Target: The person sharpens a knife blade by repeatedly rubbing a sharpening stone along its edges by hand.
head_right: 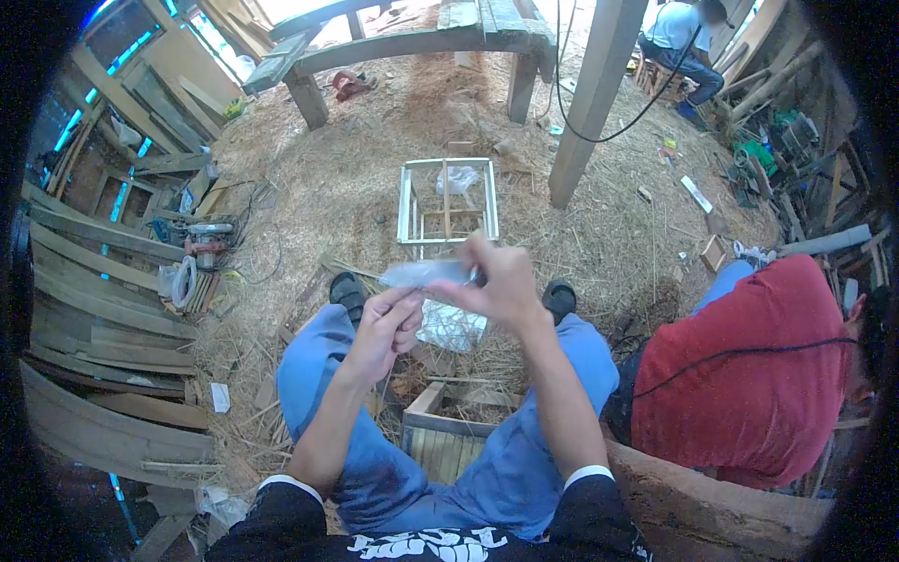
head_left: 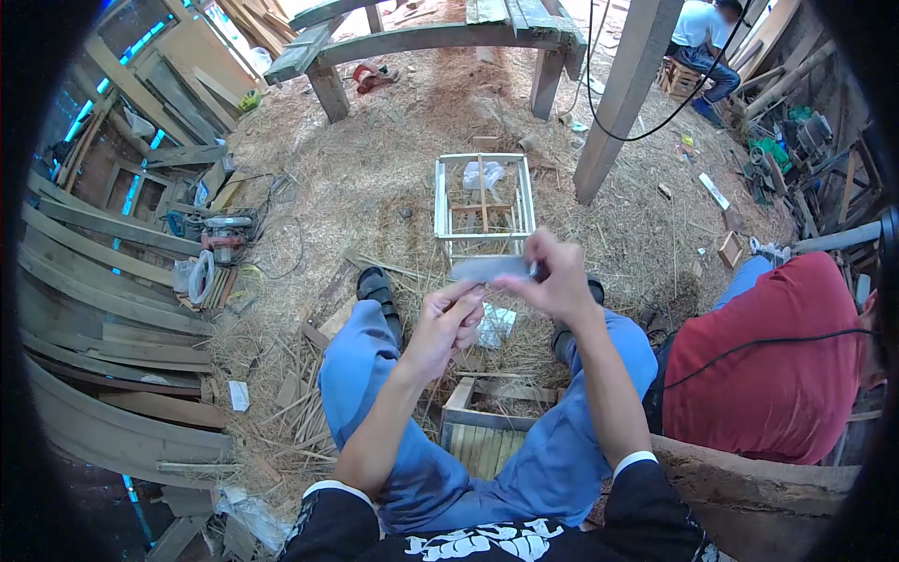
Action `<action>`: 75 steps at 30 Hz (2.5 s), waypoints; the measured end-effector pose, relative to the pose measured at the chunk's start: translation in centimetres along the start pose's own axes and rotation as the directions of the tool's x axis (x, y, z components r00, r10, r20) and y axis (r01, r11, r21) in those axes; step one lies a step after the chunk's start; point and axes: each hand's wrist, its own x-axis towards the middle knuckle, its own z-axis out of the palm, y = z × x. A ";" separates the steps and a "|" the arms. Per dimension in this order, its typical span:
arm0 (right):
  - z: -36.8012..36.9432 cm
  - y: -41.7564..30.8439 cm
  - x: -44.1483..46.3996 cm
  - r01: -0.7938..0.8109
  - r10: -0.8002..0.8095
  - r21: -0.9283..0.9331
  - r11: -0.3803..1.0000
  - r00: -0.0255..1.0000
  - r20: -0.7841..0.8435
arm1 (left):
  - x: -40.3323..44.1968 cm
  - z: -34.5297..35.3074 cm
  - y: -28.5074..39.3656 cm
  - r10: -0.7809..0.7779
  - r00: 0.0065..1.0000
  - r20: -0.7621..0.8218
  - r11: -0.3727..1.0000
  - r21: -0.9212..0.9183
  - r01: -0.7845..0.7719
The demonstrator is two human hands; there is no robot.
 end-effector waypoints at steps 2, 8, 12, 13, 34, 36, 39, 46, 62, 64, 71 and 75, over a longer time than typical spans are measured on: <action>-0.7 1.3 0.1 -0.170 0.171 0.012 0.985 0.984 -0.049 | -0.6 0.6 0.5 -0.014 1.000 0.018 0.999 0.043 0.014; 0.8 -0.5 -0.4 0.076 -0.077 0.012 0.997 0.994 0.083 | -0.4 0.3 0.4 -0.017 1.000 0.004 1.000 -0.002 0.017; 0.6 1.0 0.0 -0.158 0.158 0.102 0.982 0.987 0.004 | -0.6 0.5 1.0 -0.025 1.000 0.012 0.999 0.027 0.025; 0.2 1.4 0.3 -0.157 0.161 0.067 0.985 0.985 -0.068 | -0.8 0.7 1.2 -0.035 0.999 0.035 0.999 0.028 0.034; 1.6 1.0 0.7 -0.071 0.070 0.035 0.997 0.996 0.049 | 0.3 0.4 0.9 -0.040 0.998 -0.044 0.994 -0.104 0.035; 1.0 1.4 1.1 -0.151 0.151 0.012 0.988 0.989 0.000 | 0.1 1.0 1.3 -0.036 0.998 -0.043 0.995 -0.093 0.032; 1.5 0.4 0.5 -0.030 0.026 0.042 0.999 0.996 0.084 | 0.5 -0.1 0.4 -0.023 0.999 0.036 0.992 -0.126 0.027; 0.9 1.1 0.5 -0.079 0.079 -0.001 0.997 0.996 0.038 | 0.0 0.8 0.8 -0.055 0.998 -0.010 0.993 -0.105 0.054; 1.8 -0.2 0.4 0.088 -0.088 0.001 0.996 0.994 0.060 | 0.4 -0.7 -0.4 -0.064 0.998 -0.019 0.993 -0.100 0.062; 1.8 0.1 0.2 0.109 -0.107 -0.019 0.994 0.990 0.093 | 0.1 -0.3 0.1 -0.064 0.997 -0.034 0.995 -0.085 0.061; 1.8 0.3 0.1 0.058 -0.056 -0.024 0.998 0.996 0.064 | 0.0 0.1 0.1 -0.033 0.999 -0.028 0.999 -0.025 0.032; 2.1 0.3 0.4 0.118 -0.119 0.014 0.993 0.989 0.084 | 0.3 -0.6 -0.6 0.006 1.000 -0.012 0.998 -0.059 -0.007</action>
